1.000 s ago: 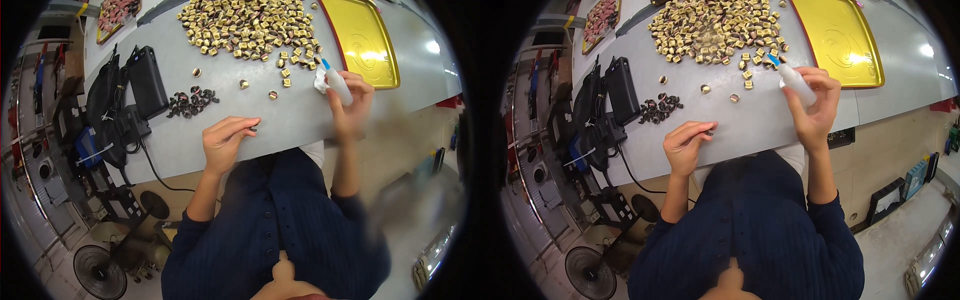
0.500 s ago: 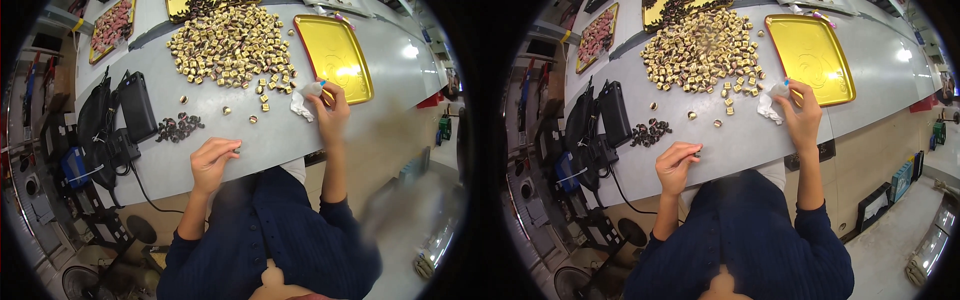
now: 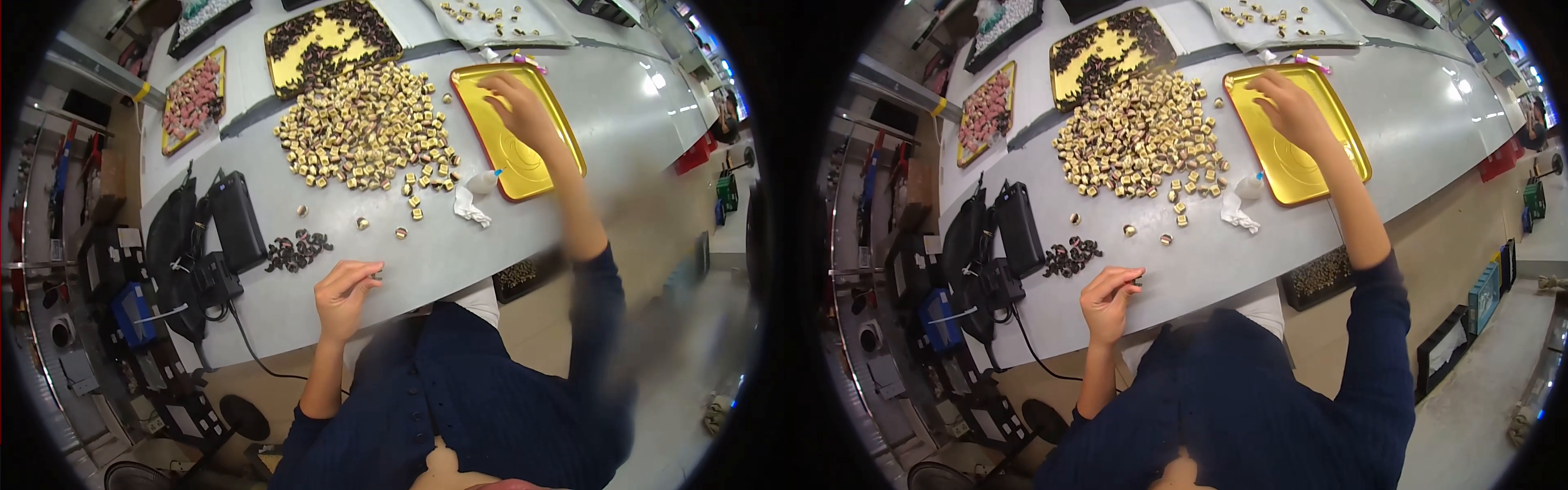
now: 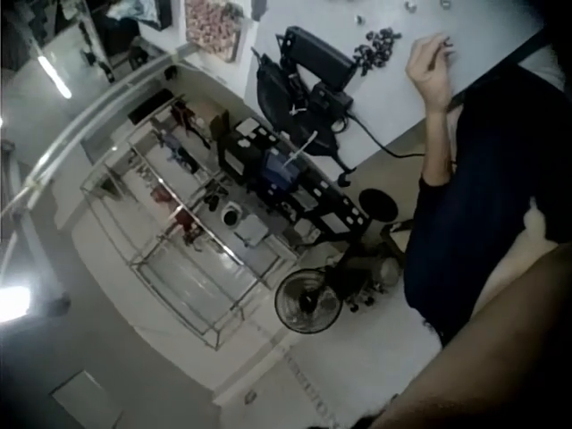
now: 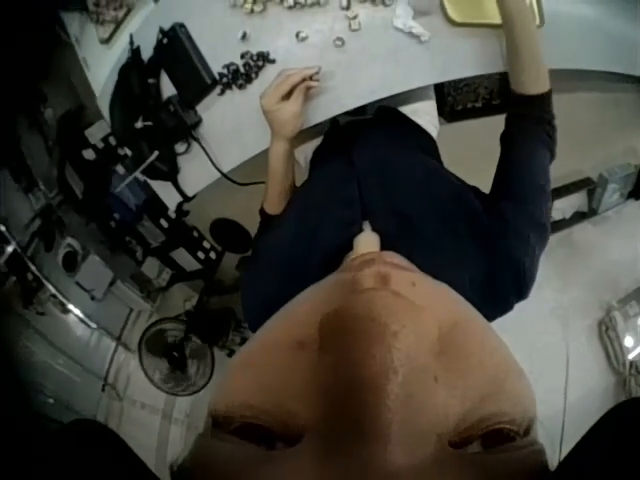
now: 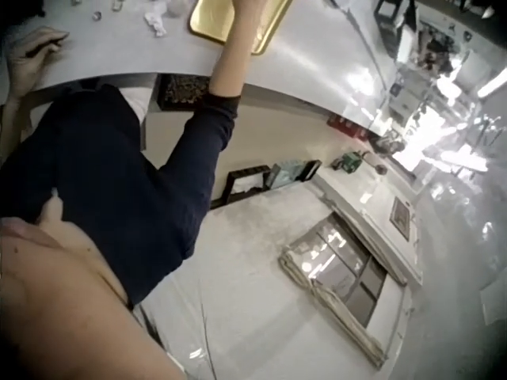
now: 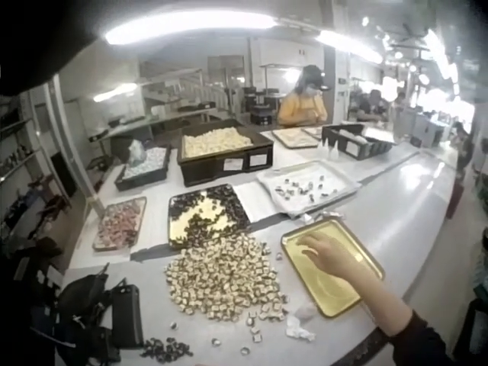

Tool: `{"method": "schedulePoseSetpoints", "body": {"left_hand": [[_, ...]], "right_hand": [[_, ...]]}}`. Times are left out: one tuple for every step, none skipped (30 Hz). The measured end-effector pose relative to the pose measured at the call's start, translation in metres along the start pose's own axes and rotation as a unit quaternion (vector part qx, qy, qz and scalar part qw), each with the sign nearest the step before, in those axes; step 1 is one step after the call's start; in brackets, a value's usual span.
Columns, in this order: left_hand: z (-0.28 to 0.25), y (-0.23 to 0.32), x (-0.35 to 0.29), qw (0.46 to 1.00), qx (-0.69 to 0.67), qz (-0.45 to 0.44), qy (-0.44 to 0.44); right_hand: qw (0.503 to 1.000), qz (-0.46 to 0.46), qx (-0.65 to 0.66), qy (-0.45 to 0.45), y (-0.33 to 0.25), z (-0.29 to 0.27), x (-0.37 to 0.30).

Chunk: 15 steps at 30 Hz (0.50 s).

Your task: Assembling small gold and black toy components using glue and wiping away excess.

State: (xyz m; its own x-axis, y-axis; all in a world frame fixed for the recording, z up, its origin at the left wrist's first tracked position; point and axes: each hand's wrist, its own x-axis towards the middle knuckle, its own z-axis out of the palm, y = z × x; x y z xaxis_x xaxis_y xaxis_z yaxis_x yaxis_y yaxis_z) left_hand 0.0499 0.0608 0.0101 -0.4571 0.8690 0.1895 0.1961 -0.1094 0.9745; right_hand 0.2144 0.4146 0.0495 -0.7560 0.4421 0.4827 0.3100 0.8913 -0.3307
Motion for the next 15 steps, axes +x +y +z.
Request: {"method": "schedulePoseSetpoints", "body": {"left_hand": [[0.003,0.000,0.000,1.000,-0.016,-0.008,0.012],[0.004,0.002,0.002,1.000,-0.011,0.001,0.010],[0.004,0.003,0.000,1.000,-0.009,-0.005,0.023],[0.003,0.003,0.000,0.999,-0.007,-0.010,0.034],[0.003,0.002,0.000,0.999,-0.008,-0.014,0.036],[0.003,0.002,-0.001,0.999,-0.002,-0.011,0.040],[0.003,0.001,0.000,0.999,0.000,-0.011,0.035],[0.002,0.001,0.001,0.999,0.001,-0.011,0.030],[0.002,0.001,0.000,0.999,-0.009,-0.020,0.027],[0.002,0.002,-0.001,0.999,-0.006,-0.019,0.026],[0.002,0.003,-0.001,0.999,-0.005,-0.023,0.022],[0.002,0.003,0.000,0.999,-0.004,-0.026,0.018],[0.003,0.004,0.001,1.000,-0.005,-0.026,0.015],[0.004,0.004,0.004,1.000,-0.006,-0.022,0.014],[0.004,0.003,0.002,1.000,-0.006,-0.021,0.018]], "right_hand": [[0.999,-0.008,-0.024,-0.023,0.012,0.010,0.011],[0.998,-0.016,-0.049,-0.047,0.021,0.017,0.021],[0.998,-0.021,-0.046,-0.039,0.024,0.024,0.028],[0.997,-0.032,-0.050,-0.057,0.027,0.029,0.034],[0.995,-0.042,-0.054,-0.074,0.031,0.033,0.037],[0.995,-0.046,-0.050,-0.069,0.034,0.037,0.040],[0.996,-0.031,-0.034,-0.075,0.037,0.039,0.040],[0.996,-0.014,-0.019,-0.081,0.040,0.041,0.041],[0.997,-0.012,-0.014,-0.078,0.037,0.041,0.041],[0.997,-0.012,-0.013,-0.076,0.034,0.041,0.039],[0.998,0.008,0.002,-0.069,0.031,0.039,0.036],[0.997,0.028,0.016,-0.063,0.028,0.037,0.033],[0.998,0.030,0.014,-0.062,0.028,0.031,0.029],[0.998,0.026,0.034,-0.045,0.028,0.020,0.023],[0.998,0.020,0.057,-0.032,0.025,0.013,0.019]]}}
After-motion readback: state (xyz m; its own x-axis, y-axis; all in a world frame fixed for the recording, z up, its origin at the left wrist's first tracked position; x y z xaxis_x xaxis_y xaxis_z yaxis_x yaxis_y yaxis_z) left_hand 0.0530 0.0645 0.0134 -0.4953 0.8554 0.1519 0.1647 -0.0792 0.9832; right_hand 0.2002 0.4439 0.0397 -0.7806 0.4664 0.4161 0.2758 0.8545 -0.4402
